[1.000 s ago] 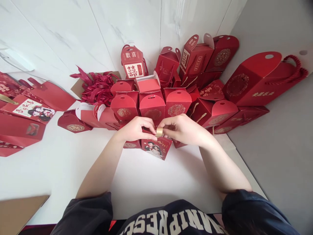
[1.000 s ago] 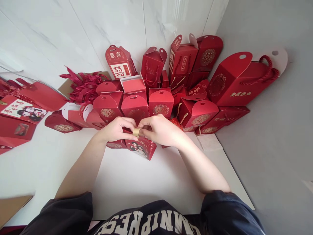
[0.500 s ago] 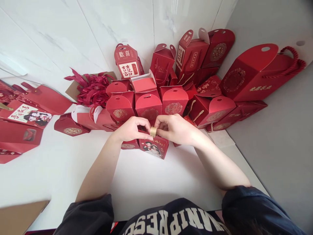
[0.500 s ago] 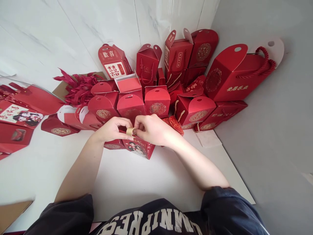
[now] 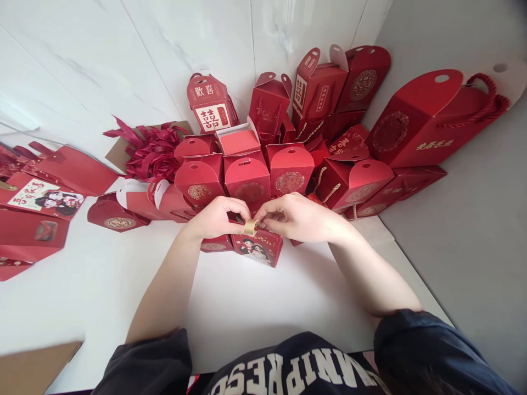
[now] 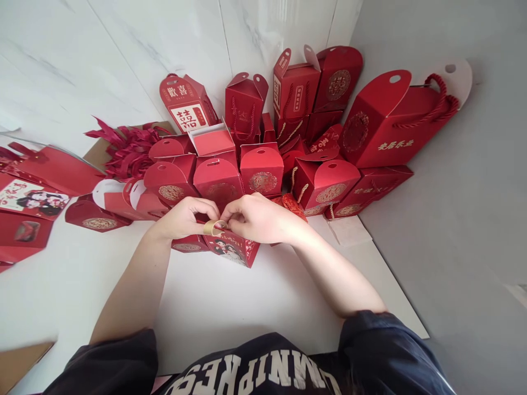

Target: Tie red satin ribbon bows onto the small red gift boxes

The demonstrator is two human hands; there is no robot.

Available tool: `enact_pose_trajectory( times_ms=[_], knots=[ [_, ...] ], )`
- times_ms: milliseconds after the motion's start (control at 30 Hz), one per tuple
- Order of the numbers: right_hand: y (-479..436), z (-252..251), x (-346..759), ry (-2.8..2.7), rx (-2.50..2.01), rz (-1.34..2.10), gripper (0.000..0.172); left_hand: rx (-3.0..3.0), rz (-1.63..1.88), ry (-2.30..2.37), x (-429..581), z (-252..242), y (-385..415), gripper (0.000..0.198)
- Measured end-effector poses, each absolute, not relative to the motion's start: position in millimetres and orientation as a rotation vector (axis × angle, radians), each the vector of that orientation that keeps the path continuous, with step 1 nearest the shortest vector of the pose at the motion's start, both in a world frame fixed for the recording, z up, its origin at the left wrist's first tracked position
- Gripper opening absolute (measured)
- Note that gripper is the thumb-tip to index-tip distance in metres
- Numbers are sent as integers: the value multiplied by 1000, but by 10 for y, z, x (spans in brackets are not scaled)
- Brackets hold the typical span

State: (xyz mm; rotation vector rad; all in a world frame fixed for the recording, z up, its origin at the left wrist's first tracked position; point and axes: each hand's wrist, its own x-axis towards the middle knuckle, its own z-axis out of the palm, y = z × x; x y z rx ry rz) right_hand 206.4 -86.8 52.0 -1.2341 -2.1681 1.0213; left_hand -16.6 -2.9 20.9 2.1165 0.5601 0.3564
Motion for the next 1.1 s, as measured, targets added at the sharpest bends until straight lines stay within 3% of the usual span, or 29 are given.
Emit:
enact_pose_trajectory(
  times_ms=[567,1100],
  knots=[
    [-792,427,2046,-2003,-1279,1113,17,2142,360,530,-176,202,-9,23],
    [-852,442,1970,-2090,-1432,874,26,2123,425,581,-140,224,-34,20]
  ],
)
